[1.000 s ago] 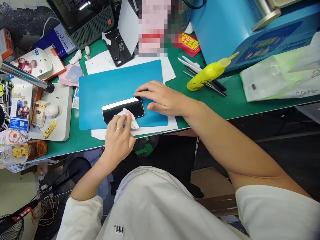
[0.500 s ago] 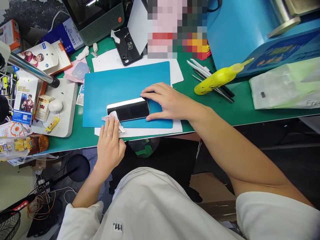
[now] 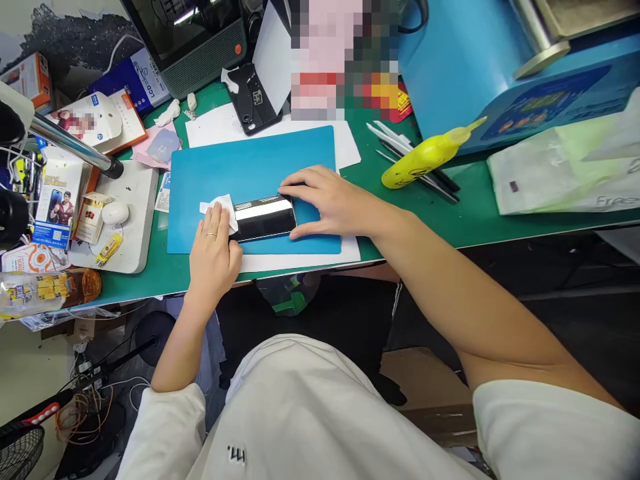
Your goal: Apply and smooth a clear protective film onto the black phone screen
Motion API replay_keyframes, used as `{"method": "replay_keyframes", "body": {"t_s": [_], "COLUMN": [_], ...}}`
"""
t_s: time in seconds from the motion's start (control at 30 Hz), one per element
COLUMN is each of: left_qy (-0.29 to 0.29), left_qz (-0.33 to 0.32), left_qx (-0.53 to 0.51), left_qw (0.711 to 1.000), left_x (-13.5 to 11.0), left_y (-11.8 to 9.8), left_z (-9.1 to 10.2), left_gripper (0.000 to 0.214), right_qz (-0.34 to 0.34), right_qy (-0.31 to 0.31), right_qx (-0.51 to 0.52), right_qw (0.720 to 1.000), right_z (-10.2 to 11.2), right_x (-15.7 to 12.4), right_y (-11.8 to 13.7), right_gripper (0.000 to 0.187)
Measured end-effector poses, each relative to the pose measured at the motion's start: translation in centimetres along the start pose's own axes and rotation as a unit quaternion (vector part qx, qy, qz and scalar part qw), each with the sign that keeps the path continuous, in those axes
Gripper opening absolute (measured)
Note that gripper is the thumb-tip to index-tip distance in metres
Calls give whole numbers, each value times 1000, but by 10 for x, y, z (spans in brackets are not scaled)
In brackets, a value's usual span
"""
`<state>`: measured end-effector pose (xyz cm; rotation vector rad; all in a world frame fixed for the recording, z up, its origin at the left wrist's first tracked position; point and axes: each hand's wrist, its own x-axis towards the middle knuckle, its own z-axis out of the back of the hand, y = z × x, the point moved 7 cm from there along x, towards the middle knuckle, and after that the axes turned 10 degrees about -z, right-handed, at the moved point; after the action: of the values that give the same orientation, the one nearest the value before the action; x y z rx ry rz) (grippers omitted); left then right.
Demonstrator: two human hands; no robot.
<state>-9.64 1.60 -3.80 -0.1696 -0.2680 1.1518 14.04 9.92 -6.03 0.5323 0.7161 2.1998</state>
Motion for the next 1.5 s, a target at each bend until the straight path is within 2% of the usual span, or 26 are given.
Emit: {"method": "replay_keyframes", "body": {"t_s": [0.1, 0.3, 0.43, 0.83, 1.07, 1.3, 1.5], "left_qy": [-9, -18, -12, -10, -9, -18, -18], "left_qz": [0, -1, -10, -19, -23, -28, -36], "left_qx": [7, 27, 34, 37, 42, 33, 24], "left_qw": [1000, 999, 999, 999, 999, 999, 999], "left_x": [-10, -52, -63, -44, -31, -26, -13], "left_y": [-3, -12, -15, -22, -25, -26, -16], "left_z": [1, 5, 7, 13, 25, 21, 14], "left_gripper": [69, 70, 73, 76, 59, 62, 67], "right_qz": [3, 2, 2, 0, 3, 1, -12], "right_qy": [0, 0, 2, -2, -1, -1, 5], "right_qx": [-4, -5, 0, 8, 1, -4, 0], "right_qw": [1000, 1000, 1000, 1000, 1000, 1000, 1000], "right_z": [-1, -1, -1, 1, 0, 1, 0], "right_x": [0, 1, 1, 1, 1, 1, 1], "right_y": [0, 1, 1, 3, 3, 3, 3], "right_gripper": [97, 95, 93, 89, 89, 89, 89]}}
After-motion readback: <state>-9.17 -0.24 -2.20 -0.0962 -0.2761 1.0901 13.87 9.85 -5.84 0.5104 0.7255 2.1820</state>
